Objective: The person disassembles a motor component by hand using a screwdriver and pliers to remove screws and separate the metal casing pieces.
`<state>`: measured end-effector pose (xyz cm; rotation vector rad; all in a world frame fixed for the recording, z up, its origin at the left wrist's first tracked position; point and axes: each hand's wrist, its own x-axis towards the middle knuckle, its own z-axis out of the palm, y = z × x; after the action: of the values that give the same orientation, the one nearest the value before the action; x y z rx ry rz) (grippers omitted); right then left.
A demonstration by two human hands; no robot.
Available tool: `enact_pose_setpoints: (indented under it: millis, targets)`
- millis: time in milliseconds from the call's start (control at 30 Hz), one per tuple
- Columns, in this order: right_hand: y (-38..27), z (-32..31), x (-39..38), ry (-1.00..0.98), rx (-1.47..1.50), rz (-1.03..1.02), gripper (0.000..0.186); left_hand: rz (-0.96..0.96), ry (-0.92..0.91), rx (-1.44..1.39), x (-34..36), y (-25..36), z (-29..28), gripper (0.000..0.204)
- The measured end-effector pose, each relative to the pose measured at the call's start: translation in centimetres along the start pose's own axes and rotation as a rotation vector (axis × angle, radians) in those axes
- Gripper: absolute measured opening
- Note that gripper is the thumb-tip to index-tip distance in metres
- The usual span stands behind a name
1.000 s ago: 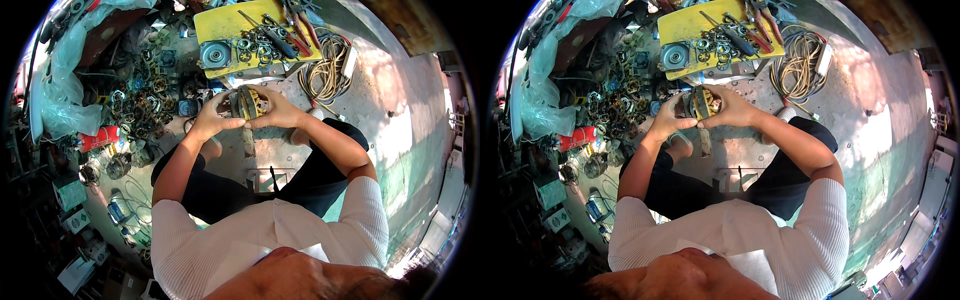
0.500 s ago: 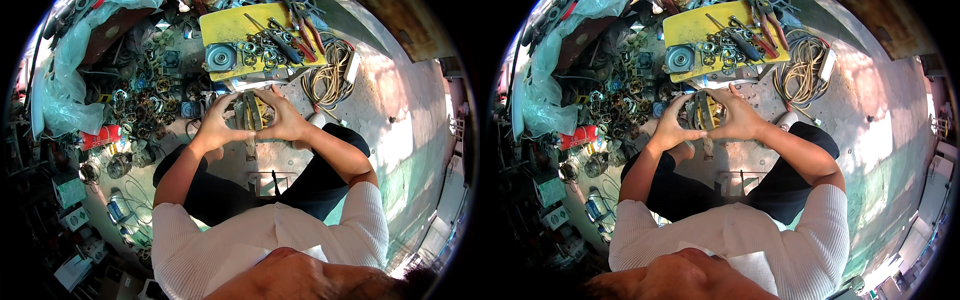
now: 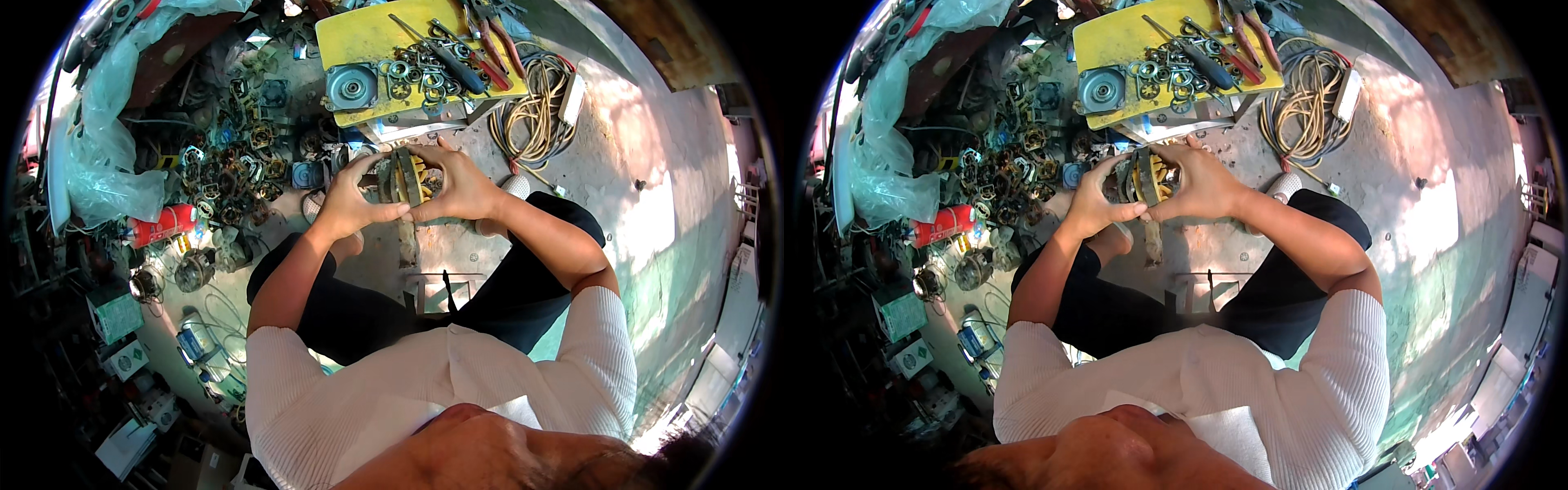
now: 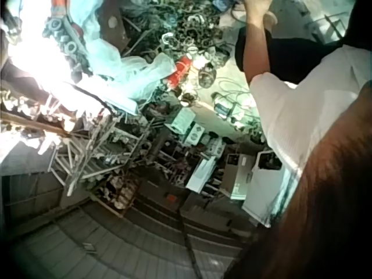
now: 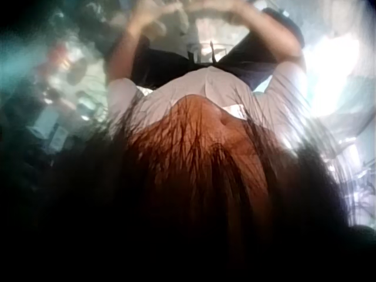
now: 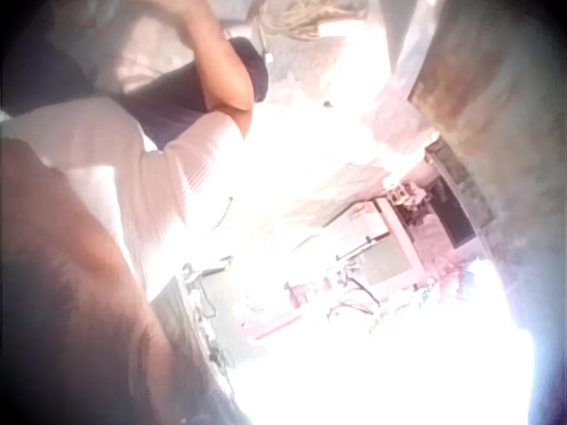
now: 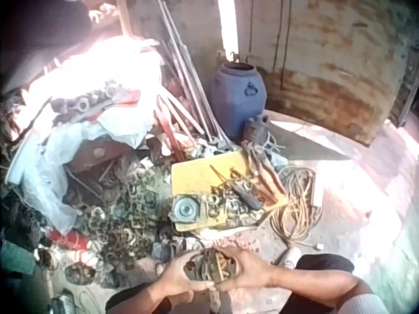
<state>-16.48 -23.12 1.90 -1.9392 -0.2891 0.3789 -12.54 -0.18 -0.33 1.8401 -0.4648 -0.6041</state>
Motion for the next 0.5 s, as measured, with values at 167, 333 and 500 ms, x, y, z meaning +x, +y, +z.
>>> enact_pose_setpoints:
  millis: [167,333,500]
  targets:
    - [0.2,-0.4,-0.2,-0.069,0.090,0.075,0.097,-0.064,-0.053,-0.069,0.0,0.2,0.3,0.087]
    - [1.8,-0.1,0.1,-0.139,0.188,0.089,0.083,-0.109,-0.108,-0.179,-0.1,-0.2,0.6,0.077]
    - [2.7,0.5,0.6,-0.162,0.400,0.135,0.064,-0.237,-0.169,-0.346,0.6,-1.3,0.5,0.067]
